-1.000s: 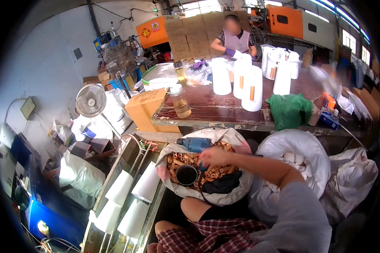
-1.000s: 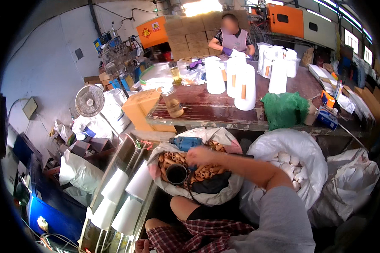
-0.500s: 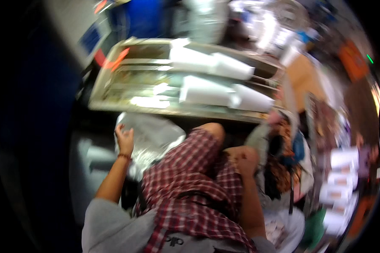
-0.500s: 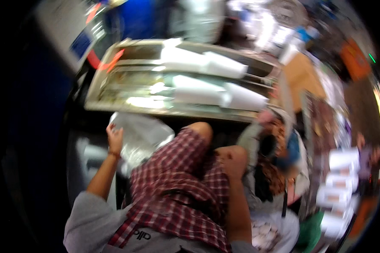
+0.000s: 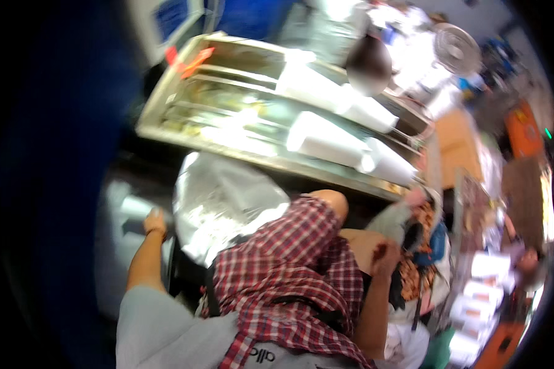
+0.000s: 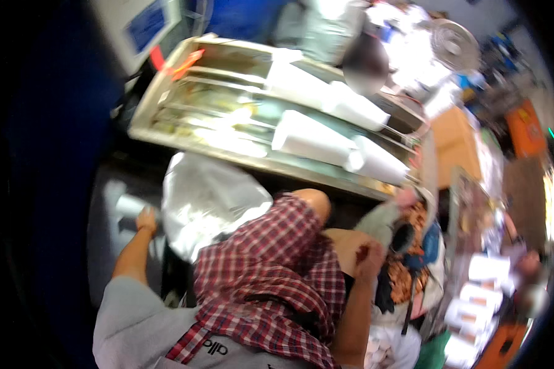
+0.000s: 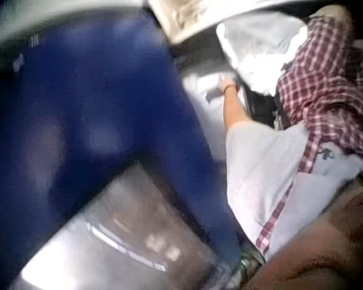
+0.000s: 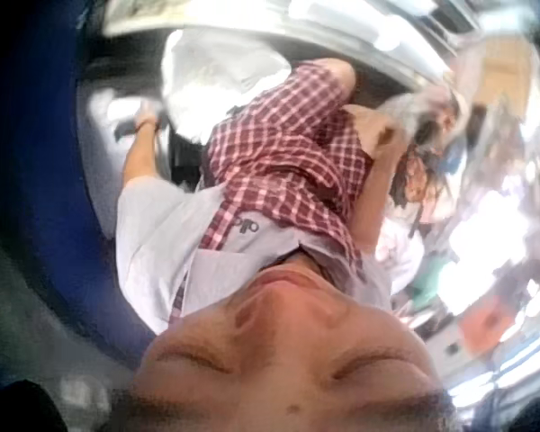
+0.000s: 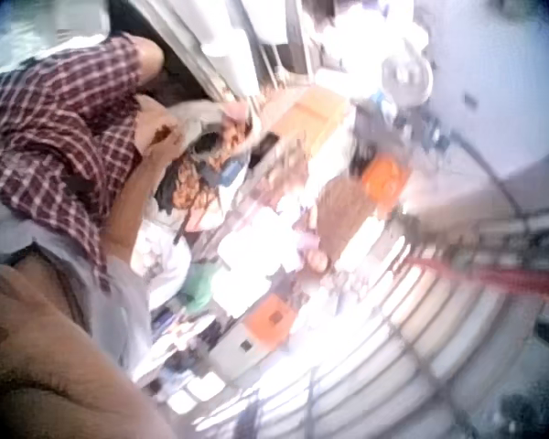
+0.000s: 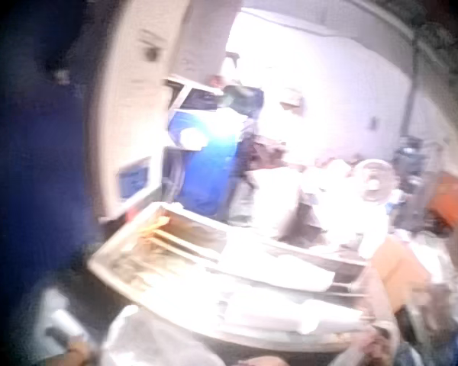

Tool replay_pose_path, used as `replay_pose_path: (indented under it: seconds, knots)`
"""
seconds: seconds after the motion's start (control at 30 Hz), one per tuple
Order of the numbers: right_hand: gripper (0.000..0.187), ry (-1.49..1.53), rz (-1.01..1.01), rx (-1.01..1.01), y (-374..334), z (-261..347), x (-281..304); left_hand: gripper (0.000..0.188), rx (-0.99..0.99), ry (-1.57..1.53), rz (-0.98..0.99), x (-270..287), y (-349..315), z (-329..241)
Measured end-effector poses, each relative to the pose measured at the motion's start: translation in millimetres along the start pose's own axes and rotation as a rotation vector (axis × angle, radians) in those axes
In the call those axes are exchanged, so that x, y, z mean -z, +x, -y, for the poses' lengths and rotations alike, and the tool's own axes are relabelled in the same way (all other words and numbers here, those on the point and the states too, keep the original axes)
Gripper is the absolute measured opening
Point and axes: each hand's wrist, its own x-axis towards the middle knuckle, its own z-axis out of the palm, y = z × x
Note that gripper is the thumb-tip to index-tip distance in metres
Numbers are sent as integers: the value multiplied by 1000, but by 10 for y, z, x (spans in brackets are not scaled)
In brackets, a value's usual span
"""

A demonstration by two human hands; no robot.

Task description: The person assembles white plastic components by inserting small wooden pegs, drilling holes with a power drill, and fitting parts together by hand at an industrial workstation.

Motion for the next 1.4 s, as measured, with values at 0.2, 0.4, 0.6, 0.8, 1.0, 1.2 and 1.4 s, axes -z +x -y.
replay_pose_path:
  seconds: [0.2,0.4,0.6,0.8,1.0,1.2,1.4]
  knots:
    - [22,-516,184,39,135,203,-217,45,-248,-2,204,-176,316,-286]
    - [30,-310,160,44,-36,308,-187,41,-672,429,67,612,740,-372]
    - [29,-342,154,14,-58,349,-305,37,-961,705,-89,926,725,13]
    - [26,-282,210,141,-7,168,-227,40,-771,465,-78,1400,451,-34]
    - [27,-253,228,122,-85,257,-189,44,-586,-4,-71,1987,74,-455]
    - [29,-487,253,252,-117,358,-162,48,-386,-898,309,2242,-335,-985]
    - [19,-861,183,479,-325,136,-489,52,37,-1575,289,1917,-344,-380]
